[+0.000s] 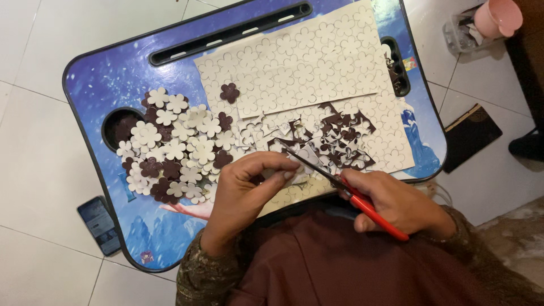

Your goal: The person uses red-handled scissors to cut flower-shaped pieces from a sheet of white paper with pre-drawn outlines. The cut shapes are placed on a blue tray alongside other completed white and brown pieces.

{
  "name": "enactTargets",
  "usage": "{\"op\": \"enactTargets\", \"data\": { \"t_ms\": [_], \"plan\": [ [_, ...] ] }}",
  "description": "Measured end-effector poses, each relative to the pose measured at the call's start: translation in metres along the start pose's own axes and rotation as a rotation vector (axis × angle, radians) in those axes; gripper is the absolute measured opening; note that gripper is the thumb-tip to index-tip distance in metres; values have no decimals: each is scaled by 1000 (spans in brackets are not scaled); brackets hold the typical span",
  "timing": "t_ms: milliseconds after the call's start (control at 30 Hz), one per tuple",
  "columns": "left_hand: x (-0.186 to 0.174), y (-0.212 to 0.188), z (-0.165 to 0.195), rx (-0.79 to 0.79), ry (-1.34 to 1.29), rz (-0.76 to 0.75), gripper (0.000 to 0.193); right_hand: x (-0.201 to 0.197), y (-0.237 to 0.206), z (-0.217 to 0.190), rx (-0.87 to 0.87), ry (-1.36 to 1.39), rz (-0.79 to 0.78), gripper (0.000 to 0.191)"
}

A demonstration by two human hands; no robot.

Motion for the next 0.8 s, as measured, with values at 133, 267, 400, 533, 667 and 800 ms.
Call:
{"op": "enactTargets", "data": {
  "t_ms": [133,267,400,533,667,800],
  "plan": [
    [-3,1,3,-6,67,-7,18,-1,-1,5,66,-25,-39,105],
    [-3,2,1,38,129,-2,16,-1,-1,9,113,-60,-62,103],
    [10,5,-10,-24,-159,123,18,-2,2,7,114,-10,-41,106],
    [17,7,-17,-48,-343,163,28,-5,6,-3,-27,71,-1,105],
    [23,4,-18,-64,-308,121,25,-6,7,-9,-26,108,-13,110],
    [23,2,-21,-64,-266,116,25,-5,7,-9,-23,108,-28,113]
  ]
}}
Point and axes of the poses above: each hand's wrist, its own y-axis towards the middle knuckle, its own x-axis out of the palm, z = x × y, the point moved 1 cm from there along y, towards the middle knuckle, and after that the axes turned 3 degrees about -y, right-handed, at the moved point
